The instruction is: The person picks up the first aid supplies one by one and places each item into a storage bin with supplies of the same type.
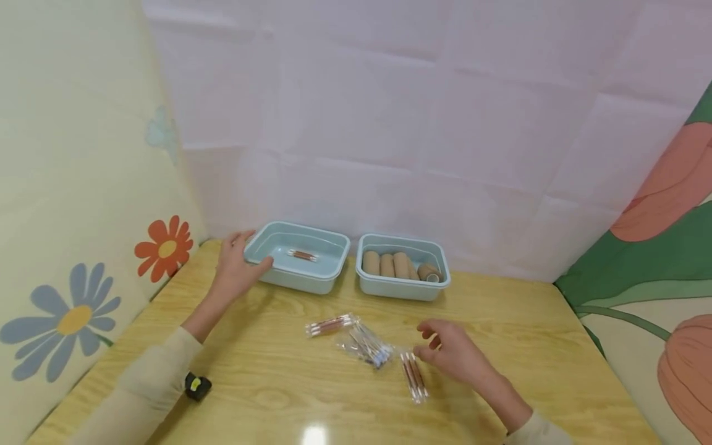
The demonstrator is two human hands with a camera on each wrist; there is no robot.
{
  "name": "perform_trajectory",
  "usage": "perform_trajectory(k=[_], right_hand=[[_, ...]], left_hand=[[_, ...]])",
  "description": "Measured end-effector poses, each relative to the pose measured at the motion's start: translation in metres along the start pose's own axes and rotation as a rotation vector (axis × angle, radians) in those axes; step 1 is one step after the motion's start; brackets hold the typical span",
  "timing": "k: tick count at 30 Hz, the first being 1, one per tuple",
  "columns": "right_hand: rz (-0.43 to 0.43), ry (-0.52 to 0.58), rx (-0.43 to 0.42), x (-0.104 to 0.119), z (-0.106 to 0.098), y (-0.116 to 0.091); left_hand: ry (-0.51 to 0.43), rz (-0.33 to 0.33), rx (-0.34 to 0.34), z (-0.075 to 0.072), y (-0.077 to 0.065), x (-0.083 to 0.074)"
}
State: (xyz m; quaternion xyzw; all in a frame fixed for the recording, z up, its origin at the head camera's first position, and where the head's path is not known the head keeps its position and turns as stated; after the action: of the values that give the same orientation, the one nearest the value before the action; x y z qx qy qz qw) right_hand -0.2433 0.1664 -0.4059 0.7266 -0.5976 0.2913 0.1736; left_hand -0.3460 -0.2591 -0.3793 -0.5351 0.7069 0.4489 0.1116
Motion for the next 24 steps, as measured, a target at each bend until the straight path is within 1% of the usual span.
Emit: perform_trajectory(k=[3,7,12,16,20,24], right_hand=[[0.046,-0.048,0.010,-0.004,0.007,-0.002],[0.107,-0.107,0.029,-0.007,0.016,-0.003],[0.129,-0.159,0.050,-0.008,0.027,-0.004],[0.144,-0.167,0.048,-0.009,0.033,-0.005],[0.173,-0.133,0.064,-0.010,0.038,-0.007],[0.174,-0.120,0.081,-0.009,0.040,-0.006]], left_hand=[[-0.061,-0.019,0.035,0.002,0.000,0.009],[-0.140,-0.025,0.039,0.006,0.001,0.016],[-0.191,-0.024,0.038,0.010,0.000,0.020],[-0.235,-0.033,0.070,0.013,-0.002,0.021],[-0.236,-0.071,0.098,0.015,-0.004,0.022],[-0.217,-0.096,0.100,0.013,-0.005,0.023]])
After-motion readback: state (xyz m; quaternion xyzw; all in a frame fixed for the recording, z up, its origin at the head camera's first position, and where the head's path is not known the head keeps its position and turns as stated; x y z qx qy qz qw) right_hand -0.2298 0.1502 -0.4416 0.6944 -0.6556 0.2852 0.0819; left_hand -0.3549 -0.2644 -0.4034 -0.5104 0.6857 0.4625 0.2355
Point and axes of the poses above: each hand's wrist, its own y-axis towards the middle knuckle, its own z-axis out of the palm, x = y × z, the point moved 8 cm from there along y, towards the middle knuckle, and after that the axes turned 14 degrees about z, right-handed, at the moved point
